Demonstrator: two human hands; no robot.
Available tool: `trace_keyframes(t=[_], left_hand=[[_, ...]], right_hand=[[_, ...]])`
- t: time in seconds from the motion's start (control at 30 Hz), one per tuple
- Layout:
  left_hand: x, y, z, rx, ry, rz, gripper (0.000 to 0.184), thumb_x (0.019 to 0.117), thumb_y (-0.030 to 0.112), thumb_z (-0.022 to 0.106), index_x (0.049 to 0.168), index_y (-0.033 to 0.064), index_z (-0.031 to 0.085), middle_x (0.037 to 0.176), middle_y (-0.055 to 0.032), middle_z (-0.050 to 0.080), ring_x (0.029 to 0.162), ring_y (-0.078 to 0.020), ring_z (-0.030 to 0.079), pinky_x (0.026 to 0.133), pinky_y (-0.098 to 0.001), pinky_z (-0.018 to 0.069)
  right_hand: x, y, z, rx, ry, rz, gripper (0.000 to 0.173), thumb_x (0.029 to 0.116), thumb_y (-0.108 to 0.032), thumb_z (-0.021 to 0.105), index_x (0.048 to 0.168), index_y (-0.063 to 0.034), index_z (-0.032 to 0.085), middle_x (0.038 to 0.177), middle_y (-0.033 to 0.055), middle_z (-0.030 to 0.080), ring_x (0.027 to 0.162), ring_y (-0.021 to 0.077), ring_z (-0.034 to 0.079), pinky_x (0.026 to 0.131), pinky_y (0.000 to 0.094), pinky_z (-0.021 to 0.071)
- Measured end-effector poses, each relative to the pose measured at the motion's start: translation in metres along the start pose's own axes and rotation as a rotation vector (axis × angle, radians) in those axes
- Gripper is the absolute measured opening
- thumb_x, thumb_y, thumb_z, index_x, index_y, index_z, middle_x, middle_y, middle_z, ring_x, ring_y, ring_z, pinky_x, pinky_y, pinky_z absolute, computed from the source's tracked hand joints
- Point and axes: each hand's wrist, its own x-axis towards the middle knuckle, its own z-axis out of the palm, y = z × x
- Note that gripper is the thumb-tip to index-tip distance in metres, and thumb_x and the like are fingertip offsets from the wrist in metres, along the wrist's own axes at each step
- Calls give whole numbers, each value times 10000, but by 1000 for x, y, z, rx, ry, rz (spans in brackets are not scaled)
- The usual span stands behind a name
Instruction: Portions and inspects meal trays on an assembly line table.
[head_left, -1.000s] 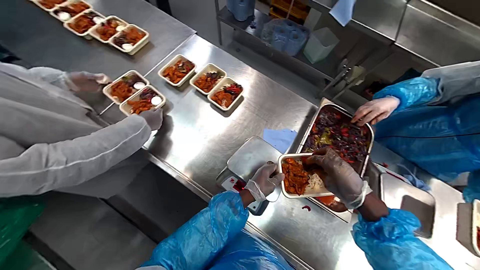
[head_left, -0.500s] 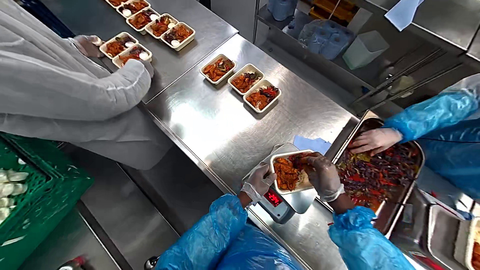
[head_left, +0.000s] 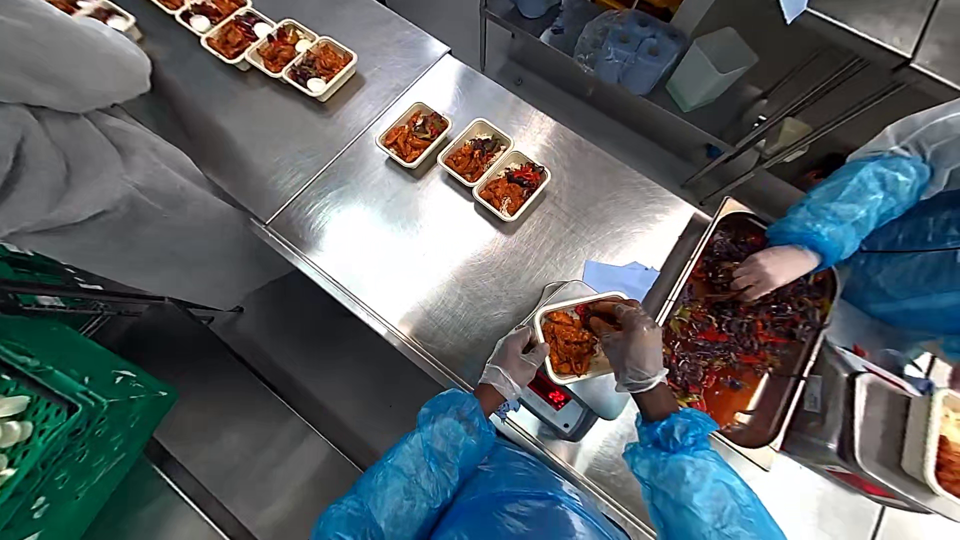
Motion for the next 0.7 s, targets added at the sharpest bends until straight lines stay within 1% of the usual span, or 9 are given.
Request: trace_keyframes(t=[0.07, 0.17, 0.23, 0.33, 0.43, 0.5, 0.53, 0.63, 0.7], left_hand=[[-2, 5, -7, 26, -57, -46, 236, 1021, 277, 645, 1046, 45, 678, 950, -129, 695, 826, -232, 678, 786, -464, 576], [-4, 15, -24, 61, -82, -72, 295, 1038, 332, 615, 1081, 53, 702, 989, -129, 704, 859, -243, 688, 820, -481, 574], [-11, 21, -38, 56, -68, -55, 330, 1050, 363, 584, 1106, 60, 700, 981, -135, 702, 842, -250, 675, 784, -480, 560], [-19, 29, -61, 36, -59, -15, 320, 1065, 344, 563, 1122, 49, 674, 970, -150, 683, 804, -251, 650, 739, -461, 547], [-21, 34, -88, 27, -23, 8, 309, 1076, 321, 541, 1164, 53, 668, 979, -147, 687, 790, -235, 650, 729, -441, 554], [-10, 27, -104, 31, 46, 50, 282, 1072, 277, 550, 1136, 28, 665, 904, -128, 666, 709, -196, 610, 666, -386, 530], [1, 18, -111, 27, 85, 69, 276, 1058, 257, 575, 1121, 10, 680, 907, -127, 683, 718, -192, 634, 688, -391, 558], [13, 8, -132, 65, 182, 38, 265, 1040, 266, 594, 1083, 26, 698, 912, -129, 700, 760, -224, 671, 738, -448, 580], [11, 8, -142, 91, 224, 19, 242, 1036, 269, 600, 1044, 49, 701, 854, -105, 681, 721, -209, 642, 697, -428, 554]], right_hand=[[-8, -7, -7, 18, 21, -26, 218, 904, -44, 736, 1103, -128, 764, 1194, 124, 686, 1023, 291, 687, 854, 541, 580], [-13, -16, -10, -4, 69, -18, 208, 926, 11, 675, 1076, -101, 765, 1193, 136, 683, 1002, 297, 693, 831, 536, 583], [-16, -14, -5, -13, 39, -48, 225, 926, 34, 642, 1055, -98, 770, 1206, 142, 677, 998, 304, 693, 821, 539, 584], [-20, -8, -8, 29, -42, -53, 258, 935, 44, 622, 1095, -93, 770, 1265, 143, 674, 1080, 319, 680, 907, 563, 561], [-13, -20, -31, 126, -28, 38, 237, 977, 3, 603, 1110, -94, 775, 1238, 98, 703, 1086, 251, 692, 937, 508, 566], [-13, -29, -49, 300, -16, 166, 228, 1004, -10, 571, 1123, -80, 753, 1236, 55, 716, 1093, 170, 698, 965, 409, 580], [-14, -32, -57, 427, -6, 244, 238, 1014, -12, 551, 1138, -76, 743, 1241, 43, 719, 1081, 152, 705, 956, 375, 589], [-18, -36, -73, 778, 44, 327, 290, 1010, -10, 481, 1160, -54, 725, 1284, 63, 694, 1122, 189, 684, 976, 366, 577], [-20, -32, -76, 957, 67, 297, 295, 1006, -20, 470, 1162, -58, 718, 1295, 63, 678, 1156, 190, 661, 998, 346, 558]])
